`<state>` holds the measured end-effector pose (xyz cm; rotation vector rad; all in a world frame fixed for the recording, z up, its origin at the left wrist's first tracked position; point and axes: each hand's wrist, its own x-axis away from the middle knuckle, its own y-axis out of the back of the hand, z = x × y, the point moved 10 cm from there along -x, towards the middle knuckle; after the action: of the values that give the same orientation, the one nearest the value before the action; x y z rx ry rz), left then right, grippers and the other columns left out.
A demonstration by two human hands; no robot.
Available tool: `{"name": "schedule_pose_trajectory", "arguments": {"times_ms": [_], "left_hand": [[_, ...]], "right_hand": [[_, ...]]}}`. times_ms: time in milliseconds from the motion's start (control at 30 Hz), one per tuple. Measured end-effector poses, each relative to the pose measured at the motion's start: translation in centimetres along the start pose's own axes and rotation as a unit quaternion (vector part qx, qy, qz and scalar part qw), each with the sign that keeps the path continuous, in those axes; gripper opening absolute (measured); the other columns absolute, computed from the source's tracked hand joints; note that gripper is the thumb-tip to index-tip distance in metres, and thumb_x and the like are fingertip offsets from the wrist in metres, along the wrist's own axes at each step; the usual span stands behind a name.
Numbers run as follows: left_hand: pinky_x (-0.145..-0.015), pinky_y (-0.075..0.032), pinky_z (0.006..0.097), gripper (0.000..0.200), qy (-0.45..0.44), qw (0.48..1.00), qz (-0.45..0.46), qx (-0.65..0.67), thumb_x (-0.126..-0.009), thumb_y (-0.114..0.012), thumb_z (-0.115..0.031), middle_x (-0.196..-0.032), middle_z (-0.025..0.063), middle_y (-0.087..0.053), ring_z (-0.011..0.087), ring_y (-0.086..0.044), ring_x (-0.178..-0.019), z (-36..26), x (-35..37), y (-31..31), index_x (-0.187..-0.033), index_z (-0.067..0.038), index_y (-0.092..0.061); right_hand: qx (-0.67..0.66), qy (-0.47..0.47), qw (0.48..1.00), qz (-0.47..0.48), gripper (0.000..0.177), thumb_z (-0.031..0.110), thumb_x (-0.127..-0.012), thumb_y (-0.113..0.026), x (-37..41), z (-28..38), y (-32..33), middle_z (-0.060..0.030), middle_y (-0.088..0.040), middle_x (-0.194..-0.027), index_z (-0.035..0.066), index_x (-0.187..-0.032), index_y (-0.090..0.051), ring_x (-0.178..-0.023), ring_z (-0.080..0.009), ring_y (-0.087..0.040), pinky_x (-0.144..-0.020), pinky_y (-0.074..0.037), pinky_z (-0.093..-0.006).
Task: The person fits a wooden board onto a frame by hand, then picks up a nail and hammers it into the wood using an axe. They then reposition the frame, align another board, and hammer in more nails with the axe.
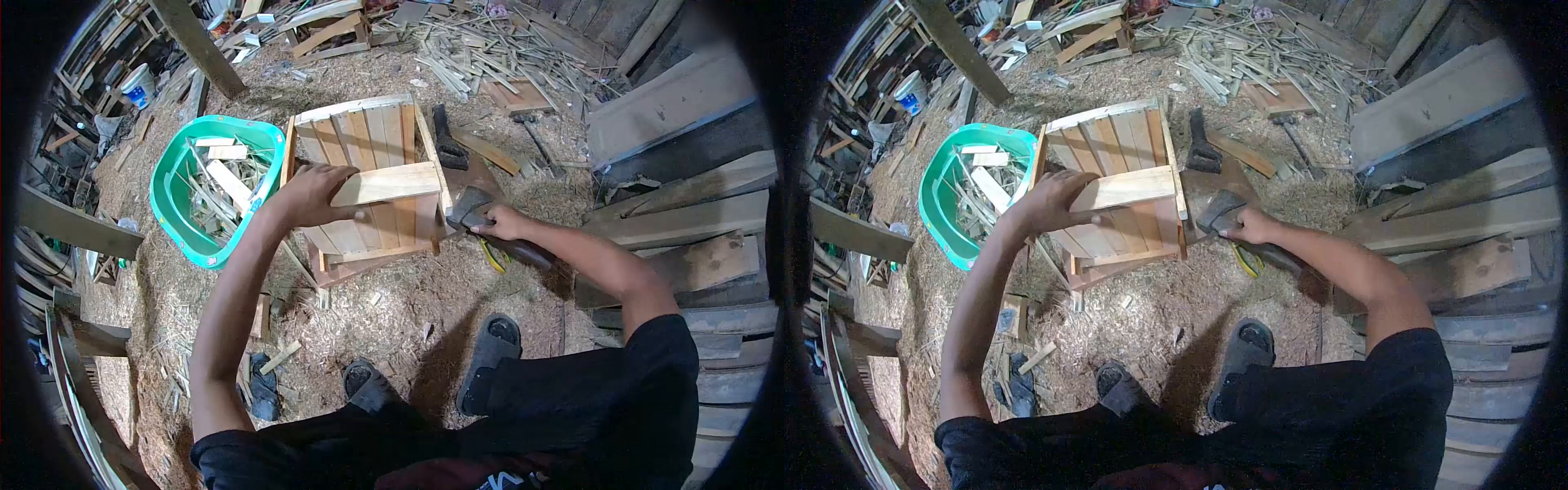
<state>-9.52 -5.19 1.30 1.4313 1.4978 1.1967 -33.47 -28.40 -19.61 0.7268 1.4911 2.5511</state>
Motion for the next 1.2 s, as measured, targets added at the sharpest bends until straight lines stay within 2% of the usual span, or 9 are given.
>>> {"name": "schedule_pose_trajectory", "arguments": {"times_ms": [100, 233, 333, 367, 433, 633, 767, 1067, 1200], "left_hand": [[-0.107, -0.041, 0.0482, 0.079, -0.019, 1.0, -0.021, 0.003, -0.077, -0.079, -0.056, -0.125, 0.0193, -0.064, 0.0353, -0.056, -0.124, 1.2, 1.8, 1.4, -0.134, -0.006, -0.057], [-0.107, -0.041, 0.0465, 0.078, 0.002, 0.997, -0.079, 0.025, -0.074, -0.084, -0.049, -0.126, 0.0175, -0.063, 0.0355, -0.057, -0.122, 3.5, 4.7, 3.1, -0.133, -0.006, -0.058], [-0.106, -0.043, 0.0451, 0.074, 0.003, 0.994, -0.066, 0.087, -0.071, -0.088, -0.039, -0.124, 0.0173, -0.062, 0.0367, -0.057, -0.121, 5.6, 5.5, 2.3, -0.129, -0.004, -0.059], [-0.105, -0.044, 0.045, 0.073, -0.009, 0.992, -0.077, 0.094, -0.071, -0.089, -0.037, -0.124, 0.0173, -0.062, 0.037, -0.057, -0.12, 6.1, 6.0, 2.0, -0.128, -0.003, -0.059], [-0.111, -0.041, 0.0433, 0.072, -0.002, 0.985, -0.089, 0.145, -0.071, -0.09, -0.03, -0.132, 0.0224, -0.057, 0.0386, -0.05, -0.132, 6.5, 6.5, 1.2, -0.129, -0.002, -0.057], [-0.116, -0.037, 0.0443, 0.083, 0.087, 0.888, -0.137, 0.431, -0.071, -0.09, -0.015, -0.152, 0.0157, -0.042, 0.028, -0.04, -0.142, 7.3, 7.9, -0.9, -0.142, -0.008, -0.048], [-0.118, -0.032, 0.0453, 0.08, 0.025, 0.943, -0.225, 0.243, -0.068, -0.092, -0.027, -0.146, 0.0172, -0.045, 0.0326, -0.039, -0.142, 6.2, 8.5, 0.0, -0.134, -0.005, -0.052], [-0.119, -0.029, 0.0439, 0.063, 0.024, 0.921, -0.233, 0.311, -0.068, -0.092, -0.019, -0.147, 0.0164, -0.048, 0.0307, -0.037, -0.144, 7.6, 8.3, -0.5, -0.12, -0.001, -0.061], [-0.119, -0.029, 0.044, 0.06, 0.034, 0.913, -0.211, 0.347, -0.068, -0.091, -0.015, -0.147, 0.0158, -0.048, 0.0307, -0.036, -0.145, 8.8, 7.9, -0.8, -0.119, -0.003, -0.063]], "right_hand": [[0.029, 0.01, 0.998, 0.061, 0.052, 0.048, -0.091, -0.068, -0.9, 2.9, 3.8, -0.0215, -0.066, -0.072, -0.004, -0.083, -0.069, -0.069, -0.0313, -0.065, -0.068, -0.05, -0.0447], [-0.05, 0.088, 0.96, -0.261, 0.027, 0.023, -0.099, -0.06, 0.2, 12.3, 18.9, -0.0164, -0.068, -0.082, -0.003, -0.105, -0.066, -0.076, -0.0237, -0.065, -0.072, -0.052, -0.0388], [-0.209, 0.168, 0.93, -0.253, 0.023, 0.027, -0.097, -0.063, 0.5, 19.5, 20.2, -0.0142, -0.069, -0.091, 0.003, -0.097, -0.065, -0.085, -0.0304, -0.066, -0.079, -0.053, -0.0439], [-0.169, 0.206, 0.945, -0.192, 0.038, 0.033, -0.097, -0.065, 0.3, 22.1, 18.5, -0.013, -0.066, -0.104, 0.002, -0.119, -0.061, -0.1, -0.0254, -0.064, -0.088, -0.051, -0.0406], [-0.079, 0.249, 0.949, -0.177, 0.057, 0.042, -0.091, -0.071, 0.8, 25.5, 15.1, -0.0172, -0.06, -0.117, 0.002, -0.128, -0.056, -0.112, -0.0286, -0.059, -0.095, -0.047, -0.0445], [-0.022, 0.277, 0.947, -0.162, 0.074, 0.045, -0.086, -0.074, 0.3, 25.8, 11.9, -0.0208, -0.055, -0.123, 0.0, -0.137, -0.047, -0.114, -0.0366, -0.055, -0.1, -0.042, -0.0473], [-0.001, 0.263, 0.95, -0.167, 0.075, 0.045, -0.087, -0.073, 1.1, 25.8, 11.6, -0.0224, -0.055, -0.122, -0.002, -0.139, -0.045, -0.116, -0.0376, -0.055, -0.099, -0.043, -0.0478], [-0.197, 0.251, 0.932, -0.169, 0.088, 0.049, -0.085, -0.076, 0.6, 22.0, 14.1, -0.0211, -0.055, -0.124, 0.001, -0.148, -0.036, -0.121, -0.0321, -0.054, -0.103, -0.045, -0.0456], [-0.169, 0.249, 0.949, -0.095, 0.104, 0.042, -0.078, -0.084, 1.6, 20.1, 13.7, -0.0182, -0.053, -0.131, 0.001, -0.153, -0.026, -0.131, -0.0303, -0.047, -0.115, -0.034, -0.045]]}}
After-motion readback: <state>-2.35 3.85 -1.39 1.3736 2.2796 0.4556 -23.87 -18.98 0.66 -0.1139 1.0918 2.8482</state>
